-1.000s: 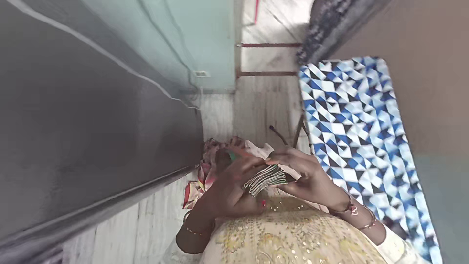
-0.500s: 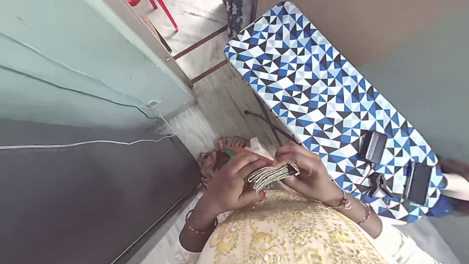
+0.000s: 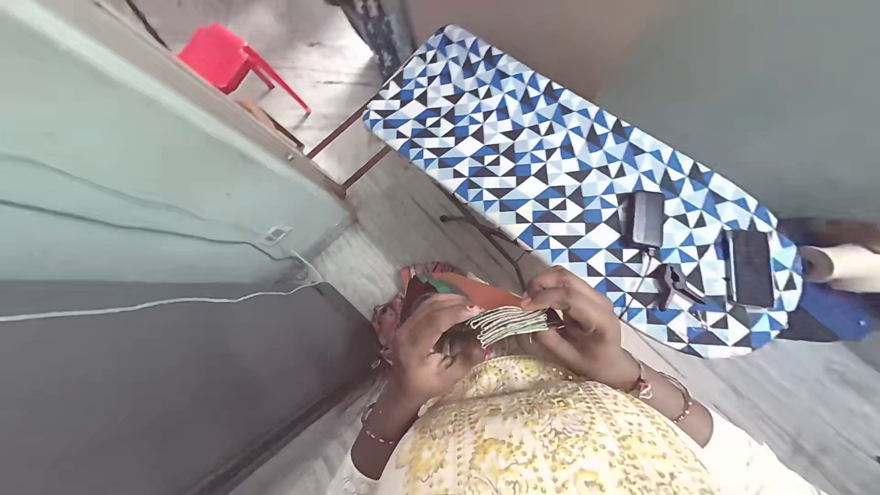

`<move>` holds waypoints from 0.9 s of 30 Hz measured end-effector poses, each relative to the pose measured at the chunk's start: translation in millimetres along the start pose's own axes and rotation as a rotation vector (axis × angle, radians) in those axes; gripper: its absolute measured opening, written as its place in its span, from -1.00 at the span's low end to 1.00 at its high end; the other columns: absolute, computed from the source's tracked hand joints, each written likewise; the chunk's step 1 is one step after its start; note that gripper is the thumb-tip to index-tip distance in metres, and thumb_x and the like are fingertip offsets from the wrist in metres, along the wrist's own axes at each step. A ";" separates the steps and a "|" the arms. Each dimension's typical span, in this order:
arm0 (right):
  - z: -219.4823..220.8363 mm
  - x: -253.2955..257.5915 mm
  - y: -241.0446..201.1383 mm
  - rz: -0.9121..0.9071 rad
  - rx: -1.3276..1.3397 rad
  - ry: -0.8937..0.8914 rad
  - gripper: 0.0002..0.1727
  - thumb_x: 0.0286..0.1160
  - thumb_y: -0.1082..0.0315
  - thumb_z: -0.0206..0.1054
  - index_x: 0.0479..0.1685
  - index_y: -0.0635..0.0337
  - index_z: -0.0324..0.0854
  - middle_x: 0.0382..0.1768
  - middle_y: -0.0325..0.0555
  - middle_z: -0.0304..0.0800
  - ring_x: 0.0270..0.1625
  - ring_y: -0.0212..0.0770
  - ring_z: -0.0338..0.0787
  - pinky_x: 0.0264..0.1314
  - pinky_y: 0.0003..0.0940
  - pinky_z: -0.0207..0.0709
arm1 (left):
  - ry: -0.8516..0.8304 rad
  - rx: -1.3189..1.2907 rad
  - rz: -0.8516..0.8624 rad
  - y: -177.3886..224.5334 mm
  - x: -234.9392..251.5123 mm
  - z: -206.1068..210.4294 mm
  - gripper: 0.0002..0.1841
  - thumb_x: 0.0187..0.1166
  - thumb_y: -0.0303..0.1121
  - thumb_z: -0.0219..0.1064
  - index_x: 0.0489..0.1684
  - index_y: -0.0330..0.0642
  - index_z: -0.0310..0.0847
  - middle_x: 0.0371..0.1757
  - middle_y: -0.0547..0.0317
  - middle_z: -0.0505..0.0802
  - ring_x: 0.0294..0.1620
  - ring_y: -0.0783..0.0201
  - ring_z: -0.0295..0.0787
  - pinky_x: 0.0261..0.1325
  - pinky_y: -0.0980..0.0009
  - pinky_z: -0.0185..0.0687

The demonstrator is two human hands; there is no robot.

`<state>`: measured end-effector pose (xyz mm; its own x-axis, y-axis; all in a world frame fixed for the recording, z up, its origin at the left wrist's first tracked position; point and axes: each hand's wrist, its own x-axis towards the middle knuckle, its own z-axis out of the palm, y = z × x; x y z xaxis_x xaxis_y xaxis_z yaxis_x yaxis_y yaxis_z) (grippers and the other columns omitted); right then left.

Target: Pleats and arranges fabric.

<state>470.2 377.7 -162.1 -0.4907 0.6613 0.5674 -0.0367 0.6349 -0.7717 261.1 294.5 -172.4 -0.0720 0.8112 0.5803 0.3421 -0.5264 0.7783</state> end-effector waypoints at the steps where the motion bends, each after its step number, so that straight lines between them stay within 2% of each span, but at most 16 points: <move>1: -6.0 -5.3 -2.6 0.000 -0.019 0.023 -0.87 0.57 0.38 0.35 -0.02 0.16 0.65 -0.07 -0.13 0.69 0.11 -0.45 0.67 0.22 -0.67 0.53 | -0.024 -0.007 0.015 1.6 2.9 4.9 -0.62 0.54 -0.14 0.50 0.19 -0.12 0.64 0.10 0.29 0.83 0.25 0.49 0.74 0.37 0.53 0.64; 5: -23.8 -26.1 -10.6 -0.008 -0.089 0.117 -0.86 0.55 0.38 0.36 -0.01 0.17 0.65 -0.09 -0.11 0.69 0.09 -0.42 0.67 0.21 -0.66 0.52 | -0.123 -0.049 0.070 5.5 12.0 22.5 -0.62 0.55 -0.17 0.50 0.27 0.00 0.63 0.14 0.36 0.82 0.27 0.52 0.72 0.36 0.54 0.63; 8: -34.2 -38.0 -14.5 -0.012 -0.133 0.178 -0.83 0.55 0.39 0.37 0.03 0.18 0.65 -0.08 -0.08 0.68 0.10 -0.40 0.67 0.24 -0.65 0.52 | -0.190 -0.101 0.157 8.6 22.1 34.7 -0.73 0.55 -0.27 0.50 0.15 0.01 0.67 0.14 0.36 0.81 0.29 0.47 0.70 0.40 0.50 0.60; 15: -54.0 -53.8 -20.6 0.017 -0.205 0.274 -0.81 0.51 0.41 0.39 0.04 0.19 0.65 -0.09 -0.05 0.68 0.09 -0.38 0.67 0.24 -0.65 0.52 | -0.359 -0.142 0.224 5.8 48.8 52.1 -0.75 0.57 -0.29 0.48 0.12 -0.01 0.65 0.14 0.34 0.81 0.28 0.45 0.72 0.39 0.49 0.63; 21: -67.8 -56.9 -14.9 0.066 -0.286 0.400 -0.80 0.52 0.39 0.39 0.06 0.19 0.66 -0.09 -0.04 0.69 0.08 -0.37 0.68 0.23 -0.65 0.52 | -0.515 -0.201 0.293 -10.8 88.8 75.5 -0.77 0.58 -0.27 0.47 0.07 -0.06 0.62 0.15 0.29 0.82 0.32 0.44 0.72 0.40 0.50 0.63; 27: -84.3 -36.4 2.2 0.127 -0.322 0.501 -0.82 0.53 0.39 0.38 0.01 0.23 0.68 -0.07 -0.03 0.72 0.10 -0.41 0.70 0.23 -0.66 0.54 | -0.640 -0.316 0.339 -43.6 141.8 100.9 -0.77 0.57 -0.29 0.48 0.04 -0.10 0.60 0.12 0.24 0.82 0.31 0.40 0.73 0.42 0.47 0.63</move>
<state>561.3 388.8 -160.3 -0.0016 0.7974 0.6034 0.2984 0.5763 -0.7608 330.5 458.1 -148.3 0.5745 0.5317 0.6223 -0.0400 -0.7411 0.6702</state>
